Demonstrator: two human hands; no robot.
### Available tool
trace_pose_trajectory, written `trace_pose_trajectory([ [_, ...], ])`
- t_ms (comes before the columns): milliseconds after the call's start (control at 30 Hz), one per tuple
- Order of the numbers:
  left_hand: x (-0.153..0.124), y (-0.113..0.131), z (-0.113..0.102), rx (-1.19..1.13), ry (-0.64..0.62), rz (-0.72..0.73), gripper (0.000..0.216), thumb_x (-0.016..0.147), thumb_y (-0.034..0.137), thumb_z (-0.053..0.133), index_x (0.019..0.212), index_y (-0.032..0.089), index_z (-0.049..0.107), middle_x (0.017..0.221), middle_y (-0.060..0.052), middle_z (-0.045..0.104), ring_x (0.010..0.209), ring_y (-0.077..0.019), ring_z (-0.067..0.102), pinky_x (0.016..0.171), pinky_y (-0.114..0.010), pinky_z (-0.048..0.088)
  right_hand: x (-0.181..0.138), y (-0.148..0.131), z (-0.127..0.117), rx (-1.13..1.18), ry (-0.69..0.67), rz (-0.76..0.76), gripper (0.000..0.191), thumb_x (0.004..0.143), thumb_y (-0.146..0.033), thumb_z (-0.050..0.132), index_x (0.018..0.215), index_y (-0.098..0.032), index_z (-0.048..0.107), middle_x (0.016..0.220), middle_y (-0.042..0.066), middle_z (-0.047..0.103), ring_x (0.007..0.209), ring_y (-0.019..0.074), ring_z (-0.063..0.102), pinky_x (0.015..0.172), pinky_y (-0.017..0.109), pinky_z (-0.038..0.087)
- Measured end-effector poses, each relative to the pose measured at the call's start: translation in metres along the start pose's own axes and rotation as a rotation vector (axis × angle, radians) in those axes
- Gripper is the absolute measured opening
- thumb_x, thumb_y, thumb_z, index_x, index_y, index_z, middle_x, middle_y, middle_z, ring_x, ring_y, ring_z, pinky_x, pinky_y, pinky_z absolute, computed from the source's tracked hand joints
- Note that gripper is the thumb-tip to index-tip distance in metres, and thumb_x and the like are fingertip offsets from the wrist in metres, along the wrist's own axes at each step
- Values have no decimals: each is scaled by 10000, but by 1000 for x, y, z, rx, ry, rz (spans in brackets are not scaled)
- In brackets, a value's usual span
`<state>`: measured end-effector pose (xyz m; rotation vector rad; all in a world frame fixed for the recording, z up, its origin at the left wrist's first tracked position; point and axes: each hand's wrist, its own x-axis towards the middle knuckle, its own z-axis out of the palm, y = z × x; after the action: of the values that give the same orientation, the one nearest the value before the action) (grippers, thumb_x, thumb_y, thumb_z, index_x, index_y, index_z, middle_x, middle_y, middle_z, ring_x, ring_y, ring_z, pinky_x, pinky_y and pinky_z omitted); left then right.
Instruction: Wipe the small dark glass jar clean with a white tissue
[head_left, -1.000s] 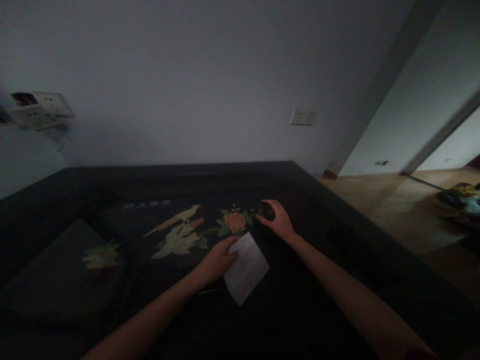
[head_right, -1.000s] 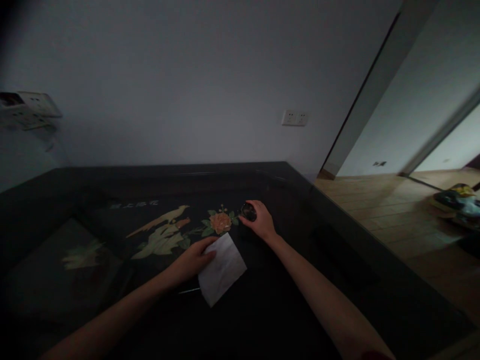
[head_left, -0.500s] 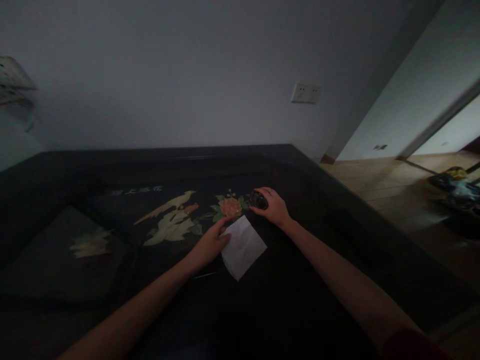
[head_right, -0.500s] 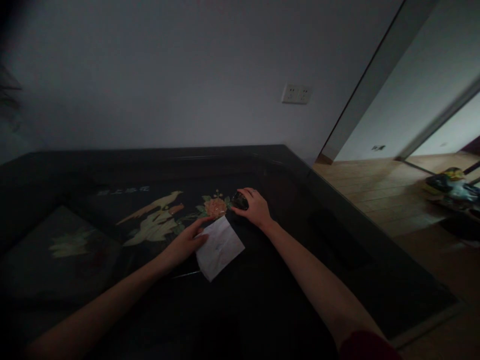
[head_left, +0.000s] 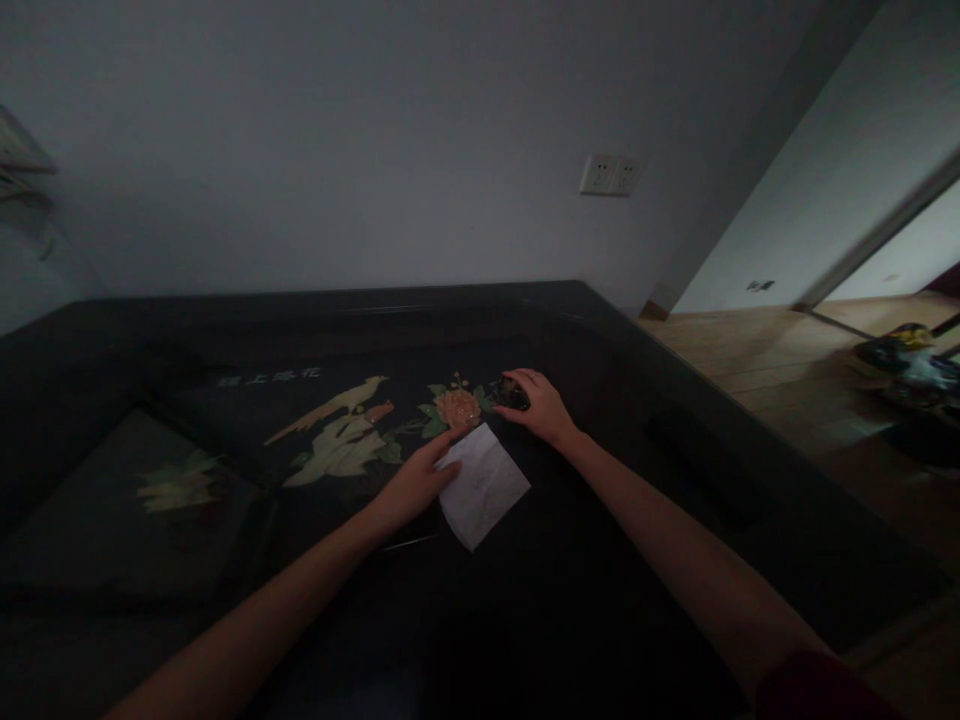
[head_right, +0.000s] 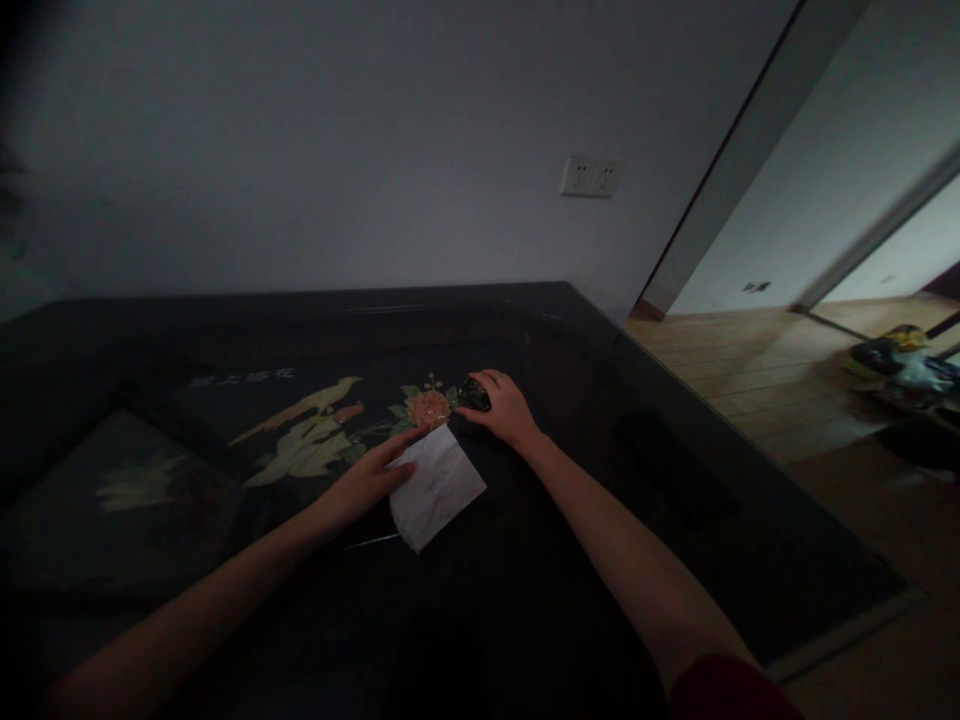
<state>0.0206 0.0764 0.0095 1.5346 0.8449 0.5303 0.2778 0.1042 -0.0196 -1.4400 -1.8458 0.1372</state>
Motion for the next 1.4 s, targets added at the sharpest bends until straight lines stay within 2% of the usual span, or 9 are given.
trace_pose_trajectory([
  [367,4,-4,-9,0,-57,21,695,734,136,578,1407,208,424,1442,-97,476,1260,-245,495,1035,-435,400,3,-8,-11,80,14,36,637,698,-590,708,1239,-280,575,1354,106,517,1267,335,430,1080,537,297],
  [533,0,-1,-8,-105,-54,-20,694,741,104,525,1417,184,390,1319,-103,583,1085,-209,602,949,-388,458,-1,-39,-33,139,179,38,307,831,-488,604,1031,-260,649,1120,100,611,1115,298,504,1009,499,367],
  [633,-1,0,-7,-138,-58,-21,675,761,119,521,1420,174,382,1273,-106,606,1020,-189,617,901,-348,472,-19,-58,-32,308,-13,94,203,823,-437,627,823,-234,646,794,31,604,736,195,553,735,363,478],
  [700,-2,0,-7,-146,-72,-7,660,776,143,540,1417,182,391,1256,-105,611,995,-185,618,863,-323,481,-34,-65,-27,422,-125,143,208,756,-420,706,772,-223,640,764,11,595,670,160,536,609,286,449],
  [900,-5,3,-4,-221,-55,-26,545,838,247,568,1364,184,439,981,-81,686,773,-154,634,681,-265,493,-63,-70,-28,709,-323,421,171,688,-293,753,795,-190,670,634,-23,578,544,111,504,485,223,359],
  [1033,-2,4,-3,-236,61,-15,380,874,265,528,1238,159,497,1165,-125,636,961,-185,648,816,-323,528,-74,-59,-44,704,-356,526,252,711,-255,716,954,-192,703,671,2,645,524,115,515,460,227,330],
  [1167,-6,5,4,203,135,214,250,901,211,454,1117,167,573,1196,-104,623,1121,-196,589,1005,-407,453,-80,-38,-58,561,-272,532,337,692,-247,715,1026,-199,712,600,-26,599,477,108,458,439,233,301],
  [1267,-15,2,15,604,-11,418,323,921,176,405,1191,189,582,1316,-102,560,1241,-192,510,1076,-413,390,-80,-27,-63,375,-222,483,357,687,-241,713,1042,-202,721,564,-40,534,475,114,429,447,249,316],
  [1400,-20,-8,27,978,-191,540,415,922,237,469,1335,232,501,1491,-124,395,1396,-264,336,1126,-517,293,-80,-28,-65,157,-214,347,371,693,-212,706,1064,-209,711,772,17,590,599,148,520,568,301,447],
])
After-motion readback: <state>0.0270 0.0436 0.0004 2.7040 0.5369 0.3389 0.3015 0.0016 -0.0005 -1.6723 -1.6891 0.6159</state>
